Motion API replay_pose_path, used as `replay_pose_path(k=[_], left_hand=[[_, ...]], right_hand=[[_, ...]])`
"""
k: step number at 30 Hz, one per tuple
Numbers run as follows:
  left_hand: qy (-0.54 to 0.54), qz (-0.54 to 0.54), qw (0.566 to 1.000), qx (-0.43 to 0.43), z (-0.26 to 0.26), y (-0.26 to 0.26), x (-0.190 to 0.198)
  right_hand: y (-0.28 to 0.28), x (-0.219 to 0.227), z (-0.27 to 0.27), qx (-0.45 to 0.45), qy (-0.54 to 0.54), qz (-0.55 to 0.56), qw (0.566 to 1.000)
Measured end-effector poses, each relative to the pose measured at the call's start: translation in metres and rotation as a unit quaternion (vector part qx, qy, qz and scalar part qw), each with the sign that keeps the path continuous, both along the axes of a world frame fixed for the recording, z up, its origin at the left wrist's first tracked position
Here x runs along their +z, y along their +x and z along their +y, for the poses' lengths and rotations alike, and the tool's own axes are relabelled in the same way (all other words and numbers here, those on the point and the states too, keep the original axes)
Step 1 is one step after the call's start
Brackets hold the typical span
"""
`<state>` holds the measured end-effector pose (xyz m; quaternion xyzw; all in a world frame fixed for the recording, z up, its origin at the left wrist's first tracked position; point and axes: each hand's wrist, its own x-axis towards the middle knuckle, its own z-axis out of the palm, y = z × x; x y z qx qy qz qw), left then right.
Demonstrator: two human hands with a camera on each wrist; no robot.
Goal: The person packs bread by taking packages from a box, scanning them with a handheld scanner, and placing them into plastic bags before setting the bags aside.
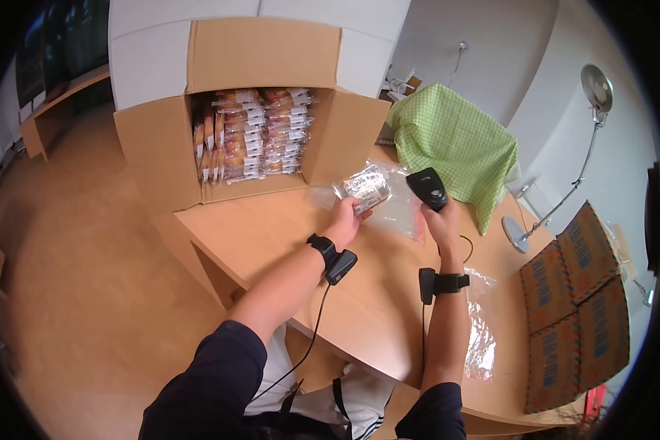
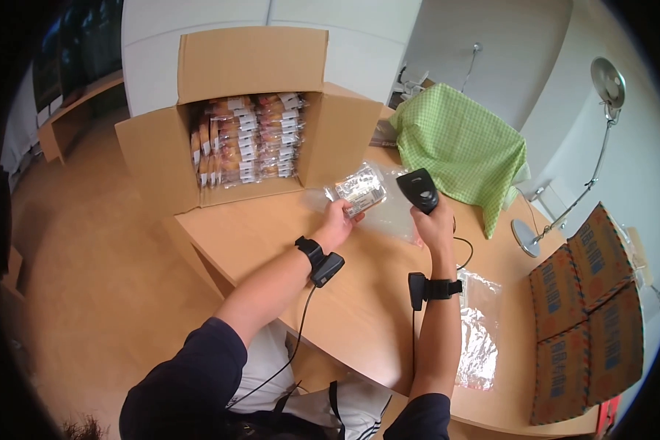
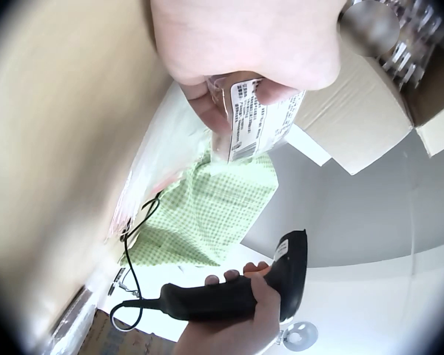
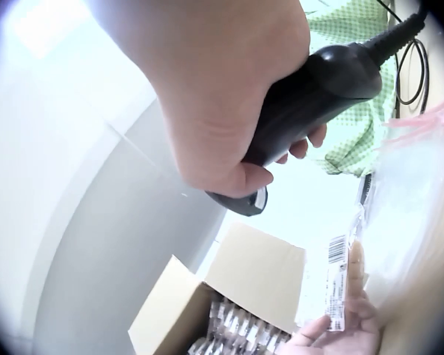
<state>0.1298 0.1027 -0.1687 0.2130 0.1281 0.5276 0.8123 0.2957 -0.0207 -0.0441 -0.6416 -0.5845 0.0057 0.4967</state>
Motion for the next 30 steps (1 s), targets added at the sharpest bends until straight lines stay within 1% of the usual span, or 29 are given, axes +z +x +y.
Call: replay_pose_path(k=[1,2,3,4,6,8,11,13,18,21,25,27,28,30], left_hand=[[-0.006,-0.001,1.0,0.002,-0.003,-0.002,0.004],[-0.012,-0.001,1.0,0.003,-0.004,-0.002,0.004],[-0.011,0.003,1.0,0.002,-0.004,-0.002,0.004],[-0.015,0.01,1.0,-0.007,-0.003,-0.003,0.005],[-0.019,0.021,0.999,-0.019,-0.001,-0.003,0.001],[-0.02,0.005,1.0,-0.02,0.002,-0.002,-0.001],[0.004,0.009,1.0,-0.022,0.004,-0.003,-0.002],[0.003,0.024,1.0,-0.02,0.004,-0.002,-0.001],[0.011,0.041,0.999,-0.023,0.002,-0.003,0.001],[0.019,0.039,0.999,-0.029,0.001,-0.004,0.001],[0.028,0.042,0.998,-0.026,0.002,-0.005,0.0],[0.035,0.042,0.998,-0.03,0.001,-0.006,0.001],[0.024,0.045,0.998,-0.021,0.001,-0.005,0.002],[0.016,0.049,0.999,-0.012,-0.001,-0.005,0.005]], right_hand=[[-0.006,0.005,-0.004,0.0,0.0,0.005,1.0],[-0.01,0.011,-0.008,0.012,-0.092,-0.043,0.995],[-0.012,0.017,-0.01,0.024,-0.182,-0.092,0.979],[-0.018,0.02,-0.011,0.022,-0.18,-0.089,0.979],[-0.028,0.02,-0.014,0.01,-0.183,-0.039,0.982],[-0.023,0.018,-0.01,0.019,-0.188,-0.049,0.981],[-0.021,0.018,-0.012,0.015,-0.202,-0.011,0.979],[-0.018,0.017,-0.011,0.013,-0.19,-0.036,0.981],[-0.012,0.016,-0.015,0.001,-0.204,-0.023,0.979],[-0.006,0.012,-0.013,0.003,-0.189,-0.034,0.981],[-0.023,0.03,-0.025,-0.014,-0.196,-0.001,0.981],[-0.03,0.039,-0.03,0.009,-0.277,-0.001,0.961],[-0.028,0.035,-0.029,0.009,-0.276,0.0,0.961],[-0.021,0.02,-0.022,0.0,-0.183,-0.037,0.982]])
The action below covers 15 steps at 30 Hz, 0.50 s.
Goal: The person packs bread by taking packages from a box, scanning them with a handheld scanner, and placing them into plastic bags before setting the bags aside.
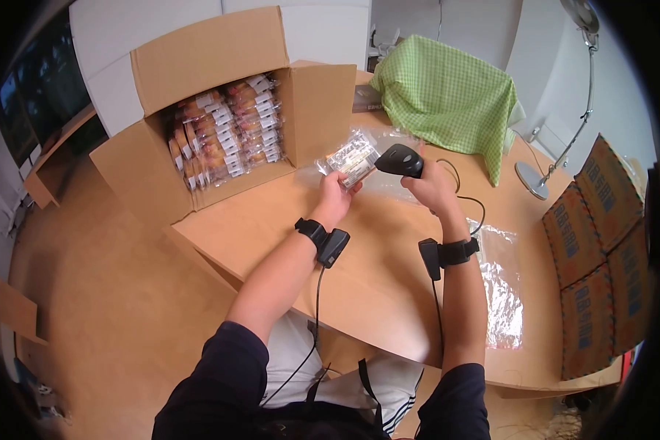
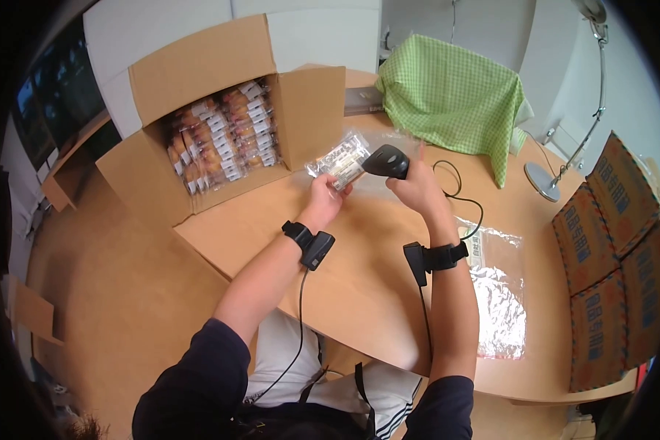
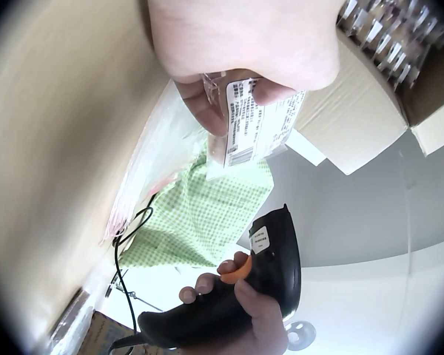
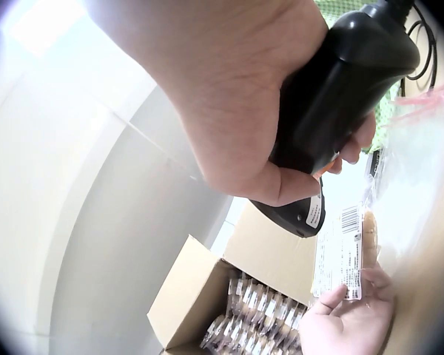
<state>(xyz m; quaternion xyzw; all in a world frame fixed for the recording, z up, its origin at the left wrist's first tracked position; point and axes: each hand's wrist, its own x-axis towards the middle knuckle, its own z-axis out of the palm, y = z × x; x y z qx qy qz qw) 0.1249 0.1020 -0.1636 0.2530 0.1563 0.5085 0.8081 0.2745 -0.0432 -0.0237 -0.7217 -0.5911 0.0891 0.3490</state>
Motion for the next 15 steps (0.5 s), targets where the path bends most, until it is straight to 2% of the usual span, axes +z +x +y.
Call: replay_pose_path(k=[4,6,7,8,10,11,13,15], left_hand=[[-0.01,-0.015,1.0,0.001,0.005,0.002,-0.011],[-0.009,-0.021,1.0,-0.002,0.01,0.004,-0.012],[-0.012,-0.022,1.0,-0.004,0.009,0.003,-0.014],[-0.015,-0.023,1.0,-0.005,0.009,0.002,-0.014],[-0.014,-0.015,1.0,0.013,0.013,0.005,-0.017],[-0.027,-0.019,0.999,0.011,0.015,0.006,-0.021],[-0.03,-0.026,0.999,0.013,0.017,0.006,-0.024],[-0.046,-0.02,0.999,0.004,0.016,0.006,-0.023]], right_hand=[[0.015,-0.015,0.011,0.015,0.004,0.004,1.0],[0.036,-0.049,0.03,0.017,0.111,-0.036,0.993],[0.064,-0.081,0.053,0.016,0.111,-0.081,0.99],[0.062,-0.08,0.05,0.02,0.118,-0.081,0.99],[0.051,-0.074,0.035,-0.041,0.079,-0.093,0.992],[0.047,-0.072,0.031,-0.037,0.088,-0.094,0.991],[0.039,-0.069,0.026,-0.048,0.038,-0.064,0.996],[0.039,-0.077,0.027,-0.027,0.066,-0.078,0.994]])
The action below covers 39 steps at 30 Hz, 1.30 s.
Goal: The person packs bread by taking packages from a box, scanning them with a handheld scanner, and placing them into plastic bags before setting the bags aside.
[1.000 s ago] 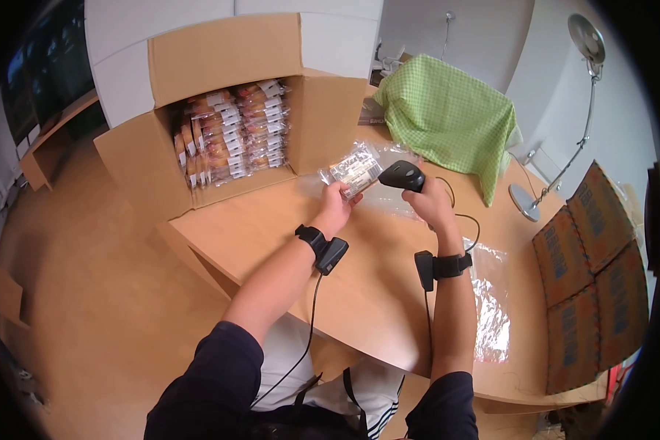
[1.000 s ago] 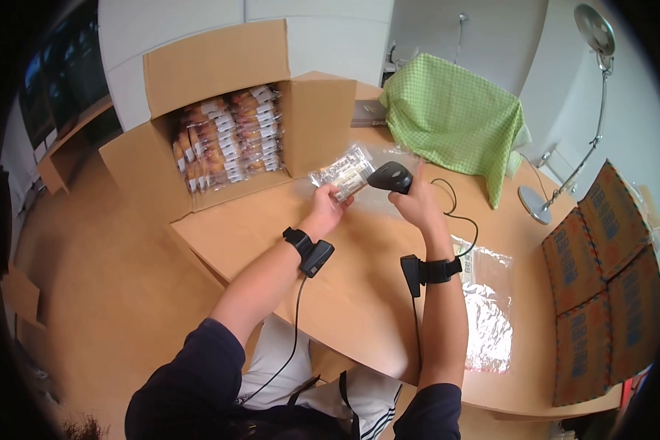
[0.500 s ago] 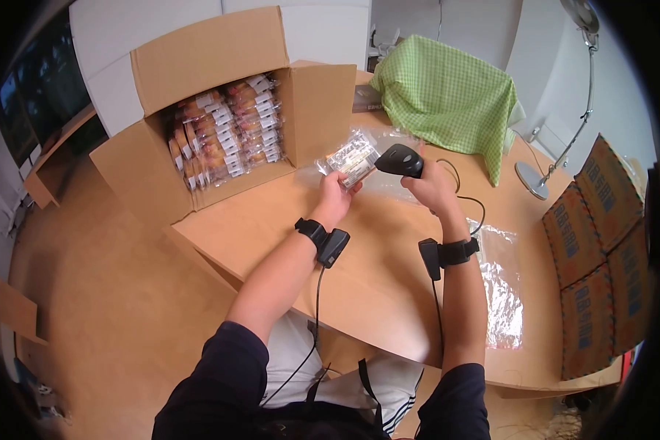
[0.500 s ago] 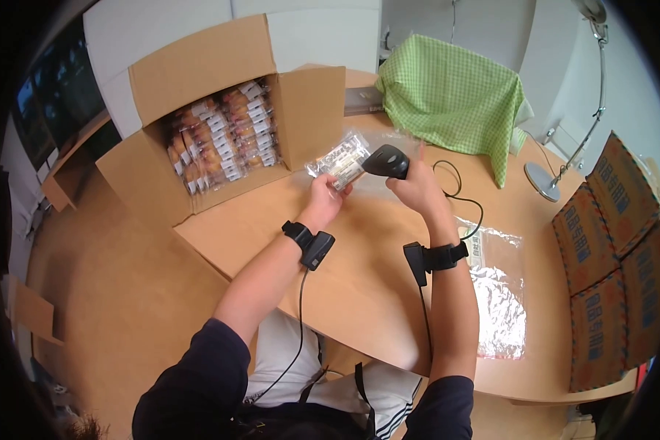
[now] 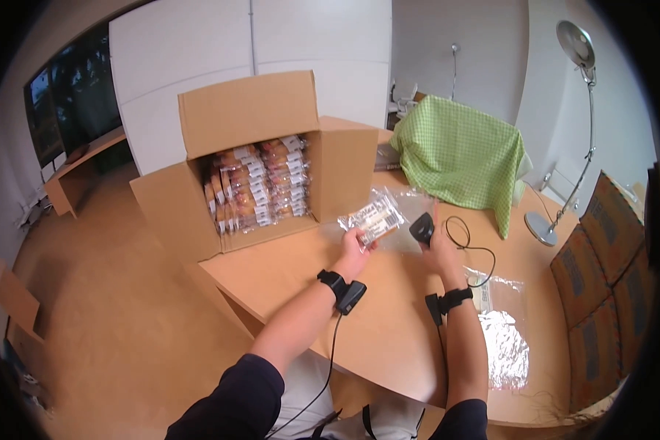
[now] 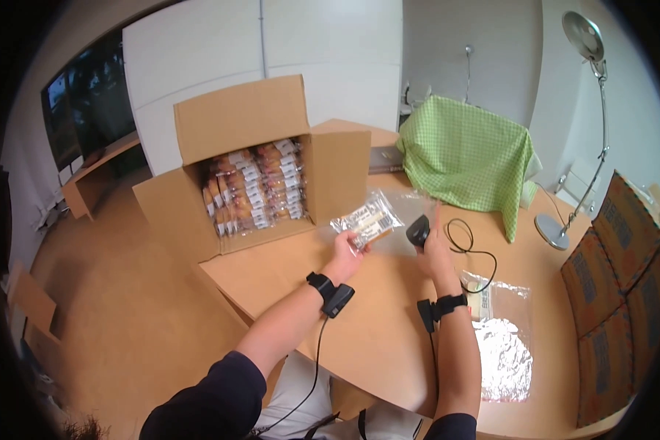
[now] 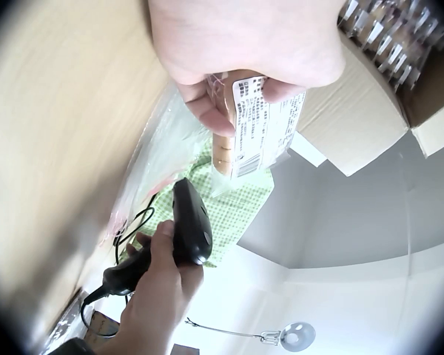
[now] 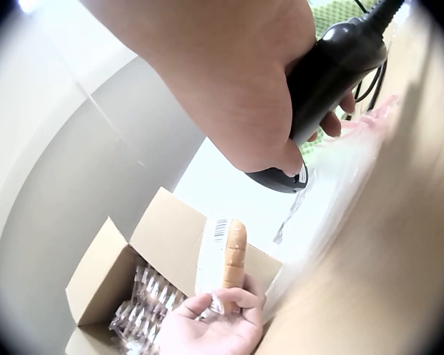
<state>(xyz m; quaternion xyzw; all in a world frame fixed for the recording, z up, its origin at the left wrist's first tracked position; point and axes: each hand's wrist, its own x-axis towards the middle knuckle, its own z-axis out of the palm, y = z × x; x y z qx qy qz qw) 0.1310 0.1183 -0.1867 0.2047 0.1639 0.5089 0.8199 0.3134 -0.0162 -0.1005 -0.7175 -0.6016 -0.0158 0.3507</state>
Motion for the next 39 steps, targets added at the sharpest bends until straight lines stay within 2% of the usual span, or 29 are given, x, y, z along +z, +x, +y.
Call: replay_pose_path(k=[2,5,6,8,11,21,25,27,28,30,33,35,37,39], left_hand=[[0.004,-0.001,1.0,-0.005,-0.002,-0.001,0.003],[0.006,0.003,1.0,-0.013,-0.006,-0.003,0.007],[-0.002,0.001,1.0,-0.008,-0.007,-0.003,0.009],[-0.009,-0.005,1.0,-0.009,-0.01,-0.001,0.012],[-0.005,-0.001,1.0,-0.01,-0.01,-0.002,0.011],[-0.015,0.028,0.999,-0.008,-0.012,-0.003,0.015],[0.001,0.031,0.999,-0.016,-0.014,-0.004,0.02],[0.004,0.034,0.999,-0.026,-0.013,-0.004,0.019],[0.008,0.034,0.999,-0.03,-0.013,-0.005,0.019],[0.002,0.034,0.999,-0.03,-0.014,-0.005,0.02],[-0.013,0.034,0.999,-0.038,-0.012,-0.005,0.02],[-0.011,0.035,0.999,-0.038,-0.015,-0.006,0.023],[-0.01,0.037,0.999,-0.037,-0.017,-0.007,0.026],[0.016,0.019,0.998,-0.063,-0.021,-0.009,0.027]], right_hand=[[0.008,-0.016,0.008,0.042,0.035,-0.069,0.996],[0.014,-0.035,0.019,0.013,0.029,-0.102,0.994],[0.017,-0.038,0.02,0.012,0.028,-0.107,0.994],[0.009,-0.033,0.015,-0.019,-0.043,-0.082,0.996],[0.015,-0.039,0.017,-0.016,-0.056,-0.109,0.992],[0.015,-0.046,0.019,-0.025,-0.051,-0.124,0.991],[0.028,-0.066,0.031,-0.02,-0.048,-0.173,0.984],[0.013,-0.04,0.015,-0.008,-0.121,-0.134,0.983],[0.01,-0.036,0.013,-0.016,-0.119,-0.133,0.984],[0.008,-0.028,0.011,0.005,-0.186,-0.201,0.962],[0.015,-0.041,0.017,-0.008,-0.171,-0.151,0.974],[0.01,-0.035,0.012,-0.011,-0.156,-0.161,0.974],[0.005,-0.029,0.009,0.002,-0.201,-0.142,0.969],[0.01,-0.03,0.01,0.006,-0.198,-0.164,0.966]])
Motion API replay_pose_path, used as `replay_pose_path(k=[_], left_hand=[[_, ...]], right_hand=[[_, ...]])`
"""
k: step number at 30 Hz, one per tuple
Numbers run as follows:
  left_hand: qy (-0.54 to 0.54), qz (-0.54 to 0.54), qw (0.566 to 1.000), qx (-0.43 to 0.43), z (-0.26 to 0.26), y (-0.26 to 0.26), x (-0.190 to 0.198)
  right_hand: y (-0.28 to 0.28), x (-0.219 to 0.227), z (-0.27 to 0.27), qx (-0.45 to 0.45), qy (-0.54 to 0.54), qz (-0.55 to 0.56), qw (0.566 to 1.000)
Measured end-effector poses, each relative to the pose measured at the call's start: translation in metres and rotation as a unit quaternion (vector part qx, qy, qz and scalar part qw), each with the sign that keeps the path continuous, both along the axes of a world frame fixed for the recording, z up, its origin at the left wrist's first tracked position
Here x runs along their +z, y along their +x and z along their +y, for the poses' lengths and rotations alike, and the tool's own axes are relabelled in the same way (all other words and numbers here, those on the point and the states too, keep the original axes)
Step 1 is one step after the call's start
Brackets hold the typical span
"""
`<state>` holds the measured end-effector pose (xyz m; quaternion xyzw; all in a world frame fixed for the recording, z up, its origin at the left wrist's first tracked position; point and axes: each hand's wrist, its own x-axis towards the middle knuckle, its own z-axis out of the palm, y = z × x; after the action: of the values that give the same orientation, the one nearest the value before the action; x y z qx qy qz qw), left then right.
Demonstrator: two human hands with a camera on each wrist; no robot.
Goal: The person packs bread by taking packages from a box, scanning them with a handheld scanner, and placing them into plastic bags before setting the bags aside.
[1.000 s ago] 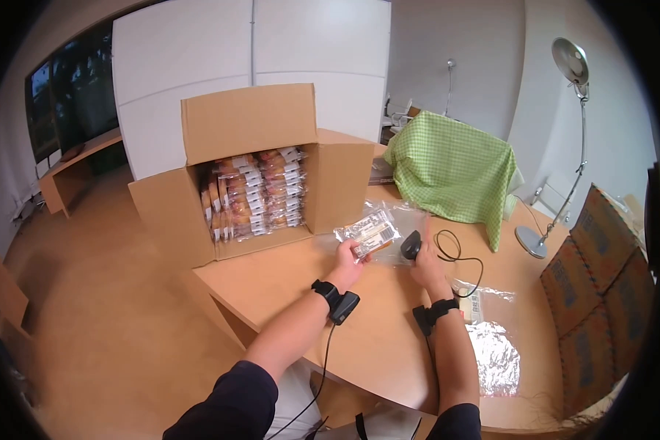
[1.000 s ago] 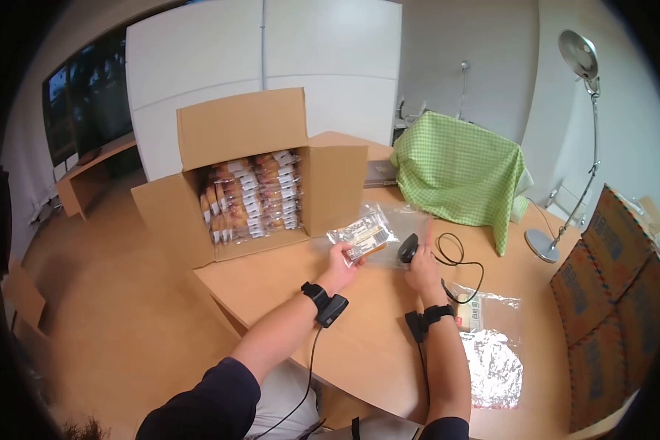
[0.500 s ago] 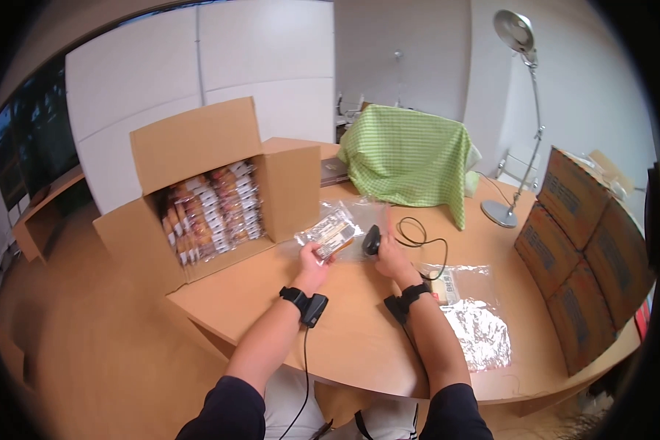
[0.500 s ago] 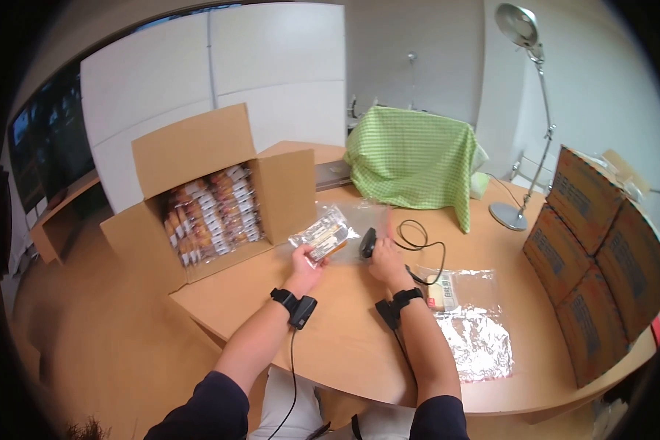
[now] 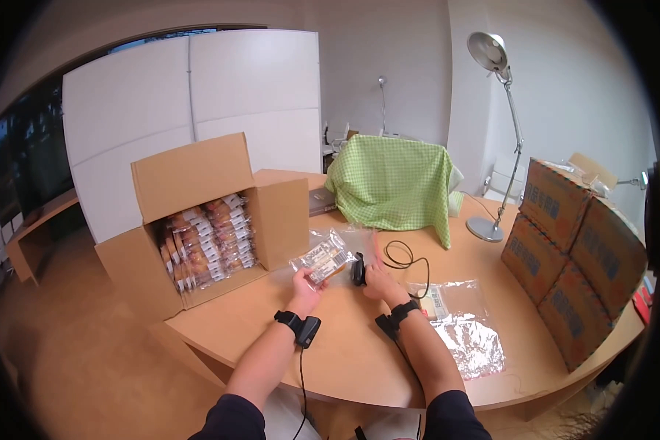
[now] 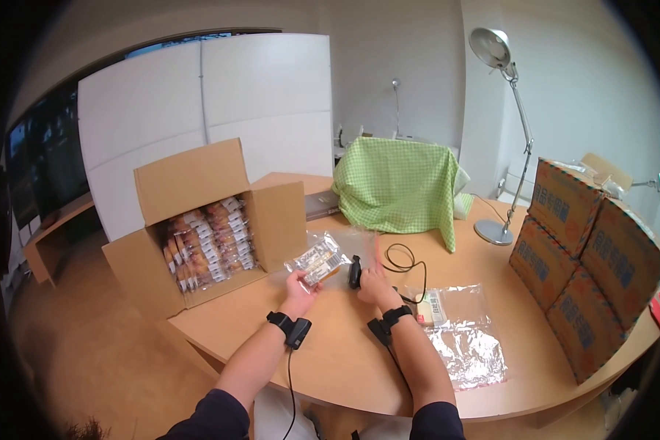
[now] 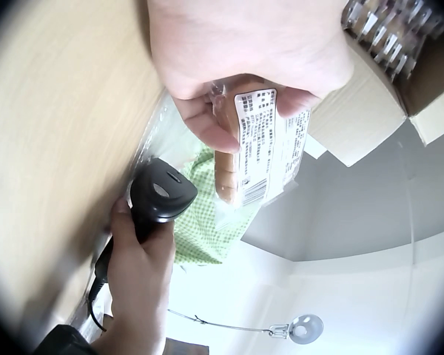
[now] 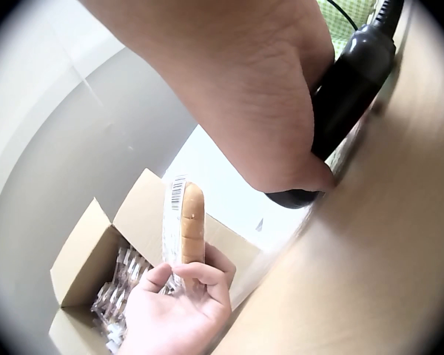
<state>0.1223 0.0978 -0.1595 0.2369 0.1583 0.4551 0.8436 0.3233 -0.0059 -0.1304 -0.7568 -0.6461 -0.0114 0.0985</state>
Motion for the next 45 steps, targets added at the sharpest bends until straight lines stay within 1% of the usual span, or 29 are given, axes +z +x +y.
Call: replay_pose_path(k=[1,4,6,8,10,11,14,18,20,21,22,24,25,26,27,28,30,32,34,35,37,38,39,40,41,42,43,44,45], left_hand=[[0.0,-0.01,1.0,-0.006,0.005,0.001,-0.007],[0.006,-0.011,1.0,-0.024,-0.001,0.0,-0.001],[0.019,-0.014,0.999,-0.032,0.0,-0.001,-0.002],[0.03,-0.019,0.998,-0.044,0.0,0.006,-0.001],[0.062,-0.009,0.996,-0.067,0.001,0.005,-0.005],[0.06,0.0,0.996,-0.072,0.001,0.004,-0.009],[0.092,0.017,0.991,-0.091,-0.002,0.01,-0.01],[0.11,-0.004,0.984,-0.14,-0.025,0.002,0.009],[0.109,-0.032,0.98,-0.162,-0.024,0.0,0.007],[0.137,-0.035,0.971,-0.195,-0.017,0.0,0.002],[0.163,-0.039,0.959,-0.228,-0.014,0.002,-0.003],[0.15,-0.037,0.958,-0.241,-0.018,0.003,0.002],[0.133,-0.01,0.953,-0.271,-0.028,-0.002,0.015],[0.114,0.017,0.946,-0.302,-0.033,-0.005,0.023],[0.135,0.003,0.92,-0.368,-0.031,-0.01,0.024],[0.125,0.001,0.92,-0.371,-0.03,-0.009,0.02],[0.205,0.045,0.87,-0.445,-0.028,-0.004,0.01],[0.19,0.085,0.872,-0.443,-0.034,-0.006,0.009],[0.251,0.107,0.875,-0.4,-0.038,-0.004,0.008],[0.236,0.092,0.878,-0.406,-0.038,-0.005,0.012],[0.235,0.088,0.884,-0.394,-0.036,-0.004,0.009],[0.239,0.083,0.889,-0.382,-0.036,-0.003,0.009],[0.238,0.081,0.889,-0.382,-0.037,-0.001,0.008],[0.253,0.076,0.886,-0.382,-0.041,0.0,0.01],[0.268,0.072,0.881,-0.382,-0.044,0.001,0.012],[0.267,0.073,0.879,-0.388,-0.047,0.001,0.013],[0.272,0.082,0.877,-0.389,-0.049,0.001,0.015],[0.277,0.092,0.872,-0.393,-0.052,0.001,0.017],[0.275,0.094,0.867,-0.406,-0.054,0.001,0.018]], right_hand=[[0.007,-0.006,0.004,0.017,-0.011,-0.009,1.0],[-0.006,0.039,-0.019,0.026,-0.056,-0.001,0.998],[0.002,0.058,-0.027,0.004,0.076,0.119,0.99],[0.001,0.077,-0.034,0.018,0.121,0.109,0.987],[-0.009,0.082,-0.04,0.15,0.127,0.326,0.925],[-0.019,0.088,-0.046,0.144,0.128,0.335,0.922],[-0.031,0.106,-0.051,0.137,0.065,0.293,0.944],[-0.044,0.103,-0.065,0.132,0.105,0.235,0.957],[-0.051,0.104,-0.08,0.128,0.167,0.157,0.965],[-0.056,0.103,-0.088,0.153,0.226,0.098,0.957],[-0.059,0.104,-0.097,0.152,0.217,0.1,0.959],[-0.064,0.108,-0.114,0.215,0.34,-0.047,0.914],[-0.067,0.11,-0.124,0.204,0.338,-0.096,0.914],[-0.069,0.112,-0.132,0.205,0.329,-0.092,0.917],[-0.069,0.113,-0.14,0.227,0.336,-0.148,0.902],[-0.07,0.111,-0.147,0.248,0.342,-0.204,0.883],[-0.074,0.106,-0.157,0.265,0.326,-0.212,0.882],[-0.073,0.101,-0.162,0.285,0.315,-0.22,0.878],[-0.066,0.094,-0.166,0.265,0.273,-0.17,0.909],[-0.064,0.09,-0.168,0.267,0.27,-0.168,0.91],[-0.06,0.082,-0.174,0.143,0.27,-0.034,0.951],[-0.055,0.075,-0.175,0.143,0.269,-0.035,0.952],[-0.048,0.063,-0.175,0.108,0.274,0.126,0.947],[-0.044,0.055,-0.175,0.068,0.273,0.284,0.917],[-0.041,0.047,-0.176,0.053,0.266,0.394,0.878],[-0.037,0.042,-0.179,0.047,0.268,0.395,0.878],[-0.044,0.049,-0.182,0.014,0.214,0.559,0.801],[-0.05,0.053,-0.187,-0.02,0.157,0.703,0.693],[-0.054,0.052,-0.192,-0.003,0.119,0.739,0.663]])
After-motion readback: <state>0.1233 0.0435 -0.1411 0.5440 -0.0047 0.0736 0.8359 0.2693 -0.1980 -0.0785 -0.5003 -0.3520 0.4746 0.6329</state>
